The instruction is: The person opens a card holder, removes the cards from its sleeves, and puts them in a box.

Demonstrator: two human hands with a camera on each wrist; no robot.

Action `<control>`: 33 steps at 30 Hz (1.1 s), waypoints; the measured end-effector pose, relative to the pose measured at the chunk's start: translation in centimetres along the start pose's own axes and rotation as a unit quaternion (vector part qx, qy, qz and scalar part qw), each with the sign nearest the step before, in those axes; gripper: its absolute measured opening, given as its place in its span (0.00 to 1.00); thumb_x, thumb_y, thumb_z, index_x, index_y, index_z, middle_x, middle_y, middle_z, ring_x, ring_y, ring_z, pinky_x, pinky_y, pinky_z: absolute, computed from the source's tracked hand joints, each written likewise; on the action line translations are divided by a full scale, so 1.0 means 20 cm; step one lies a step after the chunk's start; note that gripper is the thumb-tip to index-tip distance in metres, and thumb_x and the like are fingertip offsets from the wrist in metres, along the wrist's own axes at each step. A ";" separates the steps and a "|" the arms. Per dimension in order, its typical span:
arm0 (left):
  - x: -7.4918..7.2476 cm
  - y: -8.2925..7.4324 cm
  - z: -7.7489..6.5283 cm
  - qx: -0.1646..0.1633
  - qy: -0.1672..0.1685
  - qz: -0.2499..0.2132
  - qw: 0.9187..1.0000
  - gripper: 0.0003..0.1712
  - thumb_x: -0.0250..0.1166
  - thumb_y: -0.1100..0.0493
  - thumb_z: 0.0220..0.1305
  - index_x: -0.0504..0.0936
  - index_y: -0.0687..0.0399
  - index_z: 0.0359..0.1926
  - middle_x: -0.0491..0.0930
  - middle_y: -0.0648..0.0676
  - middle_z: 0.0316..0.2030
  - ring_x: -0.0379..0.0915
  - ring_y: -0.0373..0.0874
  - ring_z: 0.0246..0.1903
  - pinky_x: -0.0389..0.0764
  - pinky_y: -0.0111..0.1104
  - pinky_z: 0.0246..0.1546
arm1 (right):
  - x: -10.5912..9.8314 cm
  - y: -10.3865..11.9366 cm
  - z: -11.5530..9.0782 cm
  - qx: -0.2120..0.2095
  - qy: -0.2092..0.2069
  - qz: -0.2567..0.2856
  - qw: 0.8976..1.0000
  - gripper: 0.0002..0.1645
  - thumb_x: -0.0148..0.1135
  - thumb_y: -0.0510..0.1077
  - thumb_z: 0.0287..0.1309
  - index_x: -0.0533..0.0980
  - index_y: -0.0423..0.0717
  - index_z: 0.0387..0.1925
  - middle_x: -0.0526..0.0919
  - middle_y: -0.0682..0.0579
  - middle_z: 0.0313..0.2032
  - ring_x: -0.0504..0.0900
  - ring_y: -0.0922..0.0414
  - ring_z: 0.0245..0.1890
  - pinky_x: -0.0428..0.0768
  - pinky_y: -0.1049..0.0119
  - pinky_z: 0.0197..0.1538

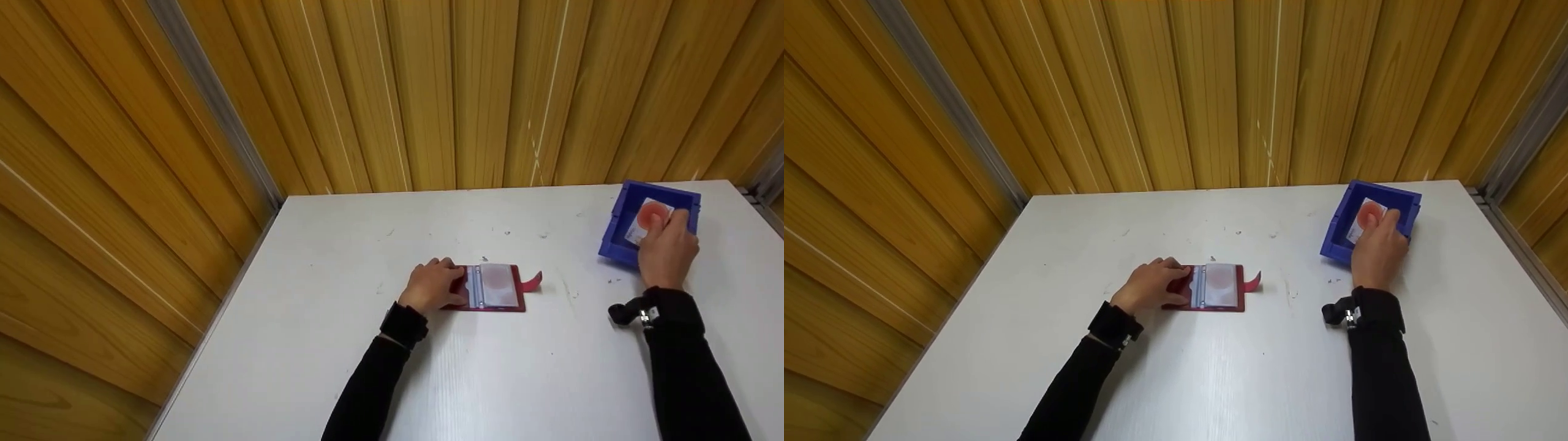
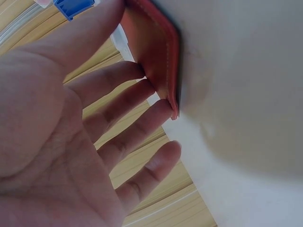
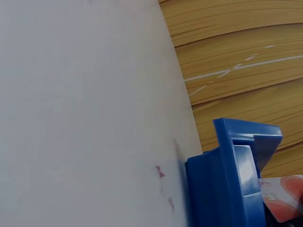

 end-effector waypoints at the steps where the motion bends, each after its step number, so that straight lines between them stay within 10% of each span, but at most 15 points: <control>1: 0.00 0.00 0.00 -0.001 -0.001 -0.001 1.000 0.36 0.72 0.38 0.64 0.78 0.43 0.69 0.80 0.50 0.60 0.75 0.46 0.59 0.79 0.41 0.58 | 0.00 0.00 0.00 0.000 0.003 -0.007 1.000 0.25 0.39 0.51 0.82 0.63 0.31 0.60 0.75 0.23 0.55 0.72 0.26 0.60 0.67 0.37 0.66; 12: 0.00 0.01 0.01 -0.001 -0.006 -0.004 1.000 0.36 0.72 0.39 0.64 0.78 0.42 0.70 0.80 0.49 0.59 0.74 0.46 0.58 0.78 0.41 0.58 | 0.02 -0.01 0.00 -0.014 0.145 -0.135 0.980 0.31 0.38 0.50 0.82 0.65 0.22 0.61 0.73 0.17 0.55 0.73 0.22 0.57 0.71 0.30 0.58; 19: -0.01 0.01 0.00 -0.004 -0.004 -0.008 1.000 0.36 0.72 0.39 0.64 0.77 0.43 0.70 0.80 0.50 0.60 0.74 0.46 0.58 0.78 0.42 0.59 | -0.02 0.01 -0.01 0.000 0.216 -0.181 0.960 0.32 0.44 0.55 0.80 0.75 0.27 0.41 0.76 0.37 0.29 0.77 0.42 0.33 0.72 0.53 0.31; 33: -0.02 0.01 0.00 -0.002 0.001 0.001 1.000 0.37 0.71 0.38 0.64 0.77 0.43 0.71 0.79 0.50 0.61 0.74 0.46 0.60 0.78 0.43 0.59 | -0.03 0.03 -0.06 -0.004 0.168 -0.173 0.970 0.28 0.57 0.52 0.74 0.72 0.35 0.22 0.74 0.41 0.22 0.76 0.43 0.27 0.70 0.53 0.29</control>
Point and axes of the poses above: each hand's wrist, its own z-axis towards the middle knuckle, its own x-axis out of the palm, y = z × x, the point moved 1 cm from there along z, towards the middle knuckle
